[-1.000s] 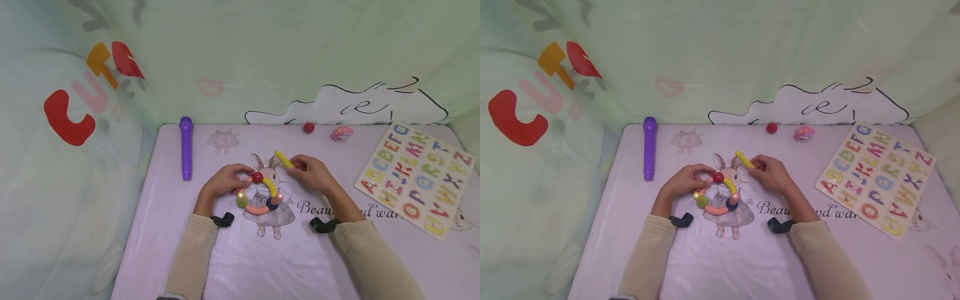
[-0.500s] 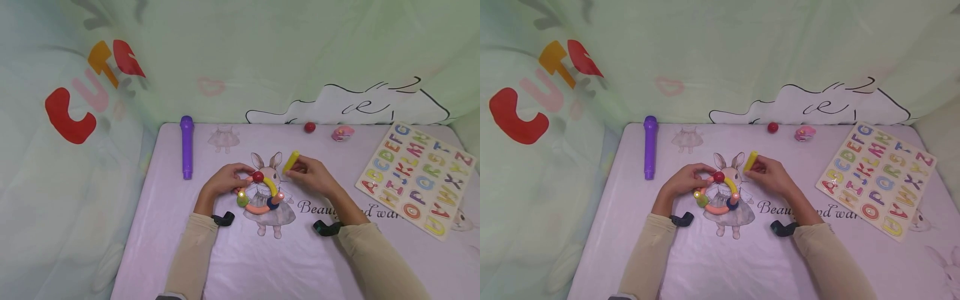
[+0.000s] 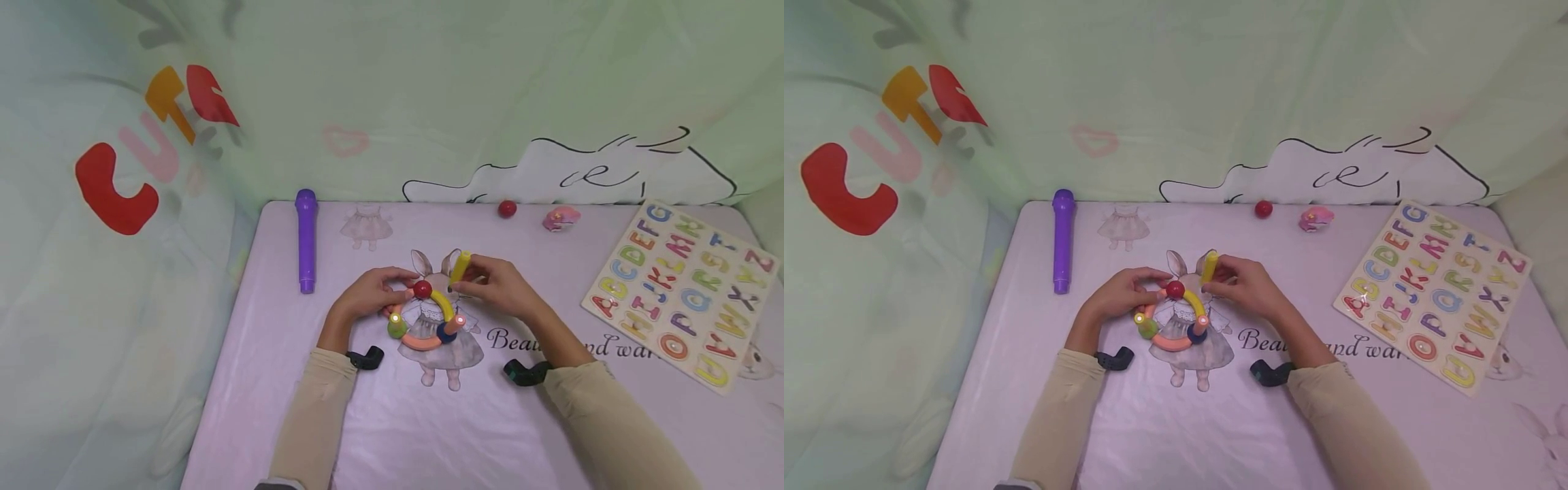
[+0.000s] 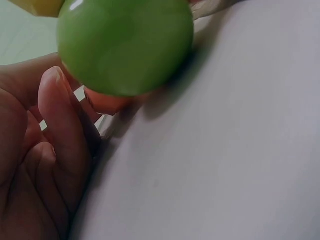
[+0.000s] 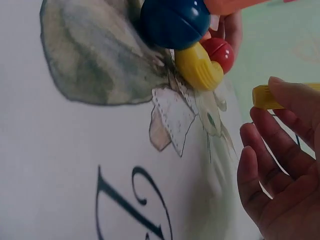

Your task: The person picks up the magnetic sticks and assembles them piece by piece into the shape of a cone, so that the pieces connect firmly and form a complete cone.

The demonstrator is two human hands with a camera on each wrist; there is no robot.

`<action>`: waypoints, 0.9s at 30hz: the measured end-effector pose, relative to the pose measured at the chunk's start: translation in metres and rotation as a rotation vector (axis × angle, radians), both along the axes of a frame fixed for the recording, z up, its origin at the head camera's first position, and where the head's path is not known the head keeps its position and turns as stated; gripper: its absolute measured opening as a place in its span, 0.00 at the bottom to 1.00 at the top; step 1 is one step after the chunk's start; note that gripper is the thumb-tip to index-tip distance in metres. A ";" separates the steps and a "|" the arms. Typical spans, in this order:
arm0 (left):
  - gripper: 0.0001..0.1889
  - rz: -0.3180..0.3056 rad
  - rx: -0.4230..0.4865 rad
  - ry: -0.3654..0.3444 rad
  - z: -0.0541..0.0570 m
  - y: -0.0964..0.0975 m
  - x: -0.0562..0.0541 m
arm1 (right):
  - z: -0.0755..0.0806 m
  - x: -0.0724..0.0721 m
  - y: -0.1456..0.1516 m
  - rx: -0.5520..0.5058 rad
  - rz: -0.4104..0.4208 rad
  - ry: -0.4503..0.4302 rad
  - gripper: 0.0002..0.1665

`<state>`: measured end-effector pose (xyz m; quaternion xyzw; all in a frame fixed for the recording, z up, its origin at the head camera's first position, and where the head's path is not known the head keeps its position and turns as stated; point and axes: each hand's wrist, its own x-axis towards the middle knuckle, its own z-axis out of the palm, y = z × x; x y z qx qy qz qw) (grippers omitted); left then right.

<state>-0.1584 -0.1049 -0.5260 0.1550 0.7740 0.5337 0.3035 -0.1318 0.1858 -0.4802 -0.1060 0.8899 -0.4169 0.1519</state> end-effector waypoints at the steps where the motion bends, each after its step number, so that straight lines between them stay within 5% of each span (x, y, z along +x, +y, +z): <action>1: 0.22 0.001 0.000 0.001 0.000 0.000 0.000 | 0.001 0.000 -0.002 -0.005 0.009 0.006 0.22; 27: 0.20 -0.003 -0.010 -0.002 0.001 0.000 0.000 | 0.014 -0.008 -0.041 0.003 0.103 0.090 0.13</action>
